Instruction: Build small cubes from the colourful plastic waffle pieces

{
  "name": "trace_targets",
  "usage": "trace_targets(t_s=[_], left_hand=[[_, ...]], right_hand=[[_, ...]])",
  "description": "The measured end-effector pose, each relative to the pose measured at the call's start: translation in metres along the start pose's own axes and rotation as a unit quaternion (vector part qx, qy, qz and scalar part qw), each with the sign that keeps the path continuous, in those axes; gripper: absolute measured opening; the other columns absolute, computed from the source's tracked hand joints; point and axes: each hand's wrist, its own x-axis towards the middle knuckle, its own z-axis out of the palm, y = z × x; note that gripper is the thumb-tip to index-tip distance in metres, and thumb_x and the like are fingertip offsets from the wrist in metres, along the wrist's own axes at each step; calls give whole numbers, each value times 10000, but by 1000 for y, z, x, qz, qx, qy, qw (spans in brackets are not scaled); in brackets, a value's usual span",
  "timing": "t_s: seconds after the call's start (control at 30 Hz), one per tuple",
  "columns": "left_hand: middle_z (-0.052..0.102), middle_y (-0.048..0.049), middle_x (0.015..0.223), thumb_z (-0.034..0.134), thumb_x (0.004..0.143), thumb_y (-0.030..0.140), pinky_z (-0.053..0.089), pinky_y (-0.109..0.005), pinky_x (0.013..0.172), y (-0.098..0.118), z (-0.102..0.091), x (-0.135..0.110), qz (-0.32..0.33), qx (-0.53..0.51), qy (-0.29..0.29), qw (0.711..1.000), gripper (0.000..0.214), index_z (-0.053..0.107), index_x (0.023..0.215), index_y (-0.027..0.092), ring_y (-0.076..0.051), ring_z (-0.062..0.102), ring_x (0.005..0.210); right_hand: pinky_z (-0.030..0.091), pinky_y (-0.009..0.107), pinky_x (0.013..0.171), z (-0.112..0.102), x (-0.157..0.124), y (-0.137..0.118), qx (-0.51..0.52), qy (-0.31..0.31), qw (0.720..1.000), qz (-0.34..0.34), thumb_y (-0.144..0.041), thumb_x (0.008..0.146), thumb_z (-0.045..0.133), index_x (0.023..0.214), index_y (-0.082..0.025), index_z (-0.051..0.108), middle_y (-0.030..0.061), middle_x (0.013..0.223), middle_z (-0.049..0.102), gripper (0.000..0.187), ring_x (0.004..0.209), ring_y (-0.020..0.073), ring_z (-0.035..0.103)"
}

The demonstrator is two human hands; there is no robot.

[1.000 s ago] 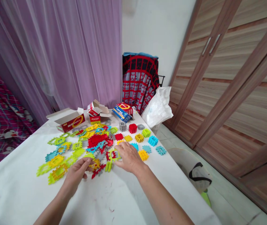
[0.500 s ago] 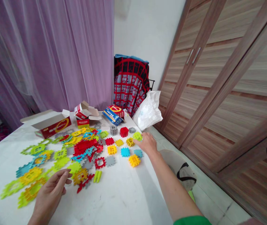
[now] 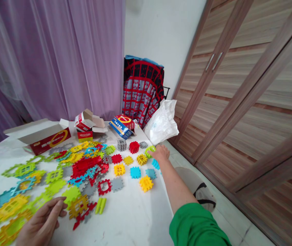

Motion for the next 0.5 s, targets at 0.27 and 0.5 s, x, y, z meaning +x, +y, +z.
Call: trace_targets(t_s=[0.27,0.5], left_hand=[[697,-21,637,603,519,839,524,-265,449,-6,1,0,22,22,-13,999,686,707,820,231,-201,652,570],[712,-30,670,603,525,839,532,-264,476,-7,-1,3,32,36,-19,999,670,709,795,235,-211,671,605]], right_hand=[[444,400,914,7,8,0,-10,-8,1000,-21,-623,809,586,1151,-164,662,171,1202,625,578,1150,303,574],[454,379,892,8,9,-2,-13,-7,999,-33,-625,807,586,1138,-170,667,163,1186,635,568,1122,293,594]])
